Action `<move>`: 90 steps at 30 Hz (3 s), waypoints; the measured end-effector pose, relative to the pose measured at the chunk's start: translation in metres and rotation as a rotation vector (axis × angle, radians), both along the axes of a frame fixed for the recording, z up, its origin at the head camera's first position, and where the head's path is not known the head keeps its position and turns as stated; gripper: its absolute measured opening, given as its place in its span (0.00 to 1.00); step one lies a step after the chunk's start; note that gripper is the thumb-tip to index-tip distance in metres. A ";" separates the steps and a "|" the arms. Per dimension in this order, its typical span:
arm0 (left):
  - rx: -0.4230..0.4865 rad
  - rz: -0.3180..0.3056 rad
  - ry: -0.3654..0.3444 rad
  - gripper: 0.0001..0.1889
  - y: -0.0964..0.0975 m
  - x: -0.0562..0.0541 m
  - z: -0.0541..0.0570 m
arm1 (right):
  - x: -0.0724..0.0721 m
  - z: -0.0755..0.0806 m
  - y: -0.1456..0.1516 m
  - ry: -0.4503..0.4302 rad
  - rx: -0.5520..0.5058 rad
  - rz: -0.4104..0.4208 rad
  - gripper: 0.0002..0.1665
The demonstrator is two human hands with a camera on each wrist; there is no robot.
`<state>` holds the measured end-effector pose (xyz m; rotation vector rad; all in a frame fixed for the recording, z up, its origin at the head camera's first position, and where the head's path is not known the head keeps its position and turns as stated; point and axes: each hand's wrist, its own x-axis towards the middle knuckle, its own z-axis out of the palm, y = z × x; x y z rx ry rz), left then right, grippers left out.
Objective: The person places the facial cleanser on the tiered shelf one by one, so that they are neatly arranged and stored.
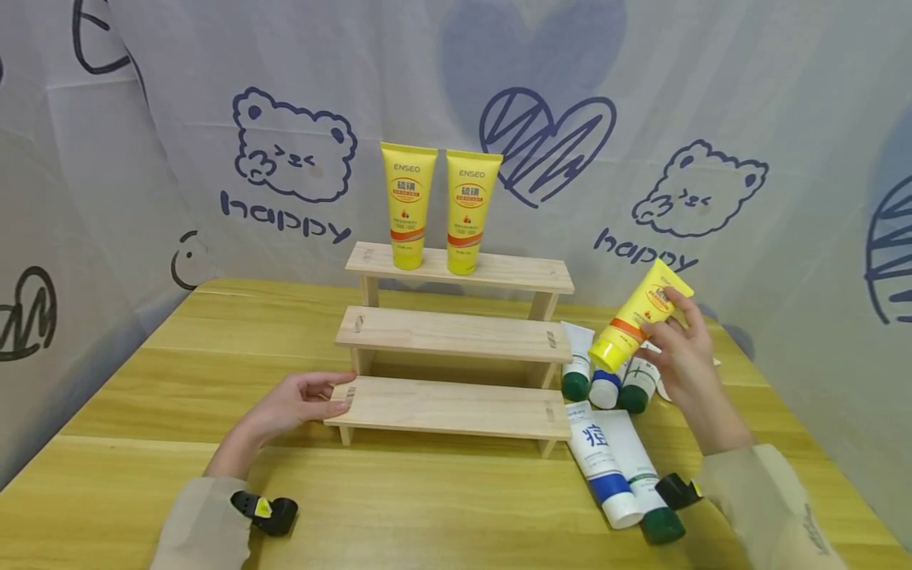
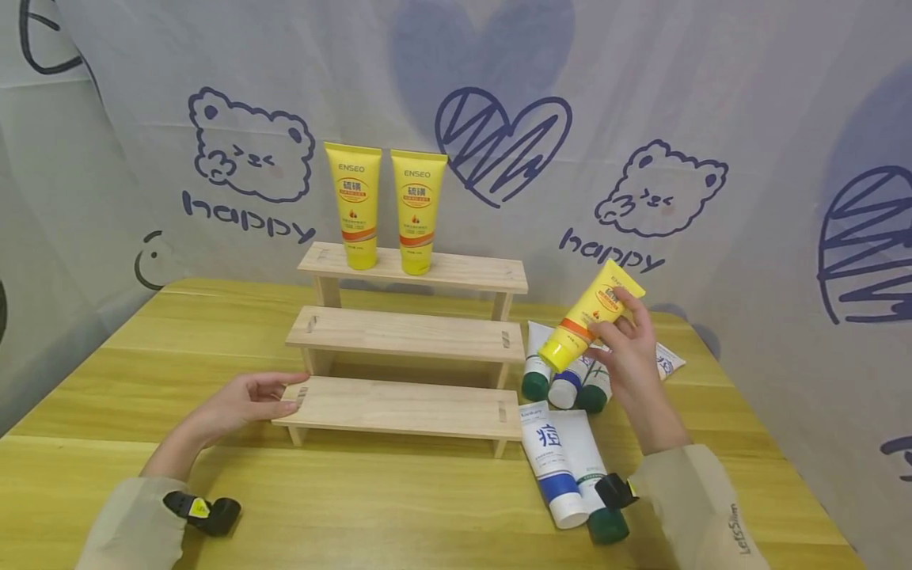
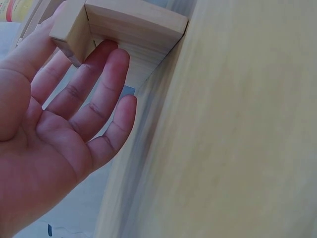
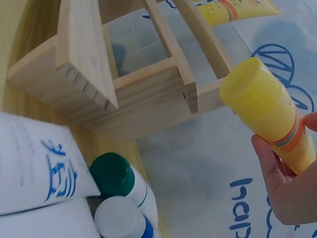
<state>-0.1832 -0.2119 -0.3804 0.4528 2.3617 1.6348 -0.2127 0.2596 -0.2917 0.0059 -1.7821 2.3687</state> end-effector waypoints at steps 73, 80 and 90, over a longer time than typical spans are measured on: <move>-0.013 0.026 -0.009 0.28 0.000 0.000 -0.004 | -0.079 0.050 -0.117 0.641 0.743 0.071 0.43; -0.006 0.022 -0.009 0.28 -0.001 -0.001 -0.005 | -0.073 0.037 -0.110 0.633 0.673 0.119 0.43; 0.001 0.013 0.002 0.28 -0.001 -0.002 -0.004 | -0.062 0.026 -0.100 0.619 0.656 0.105 0.39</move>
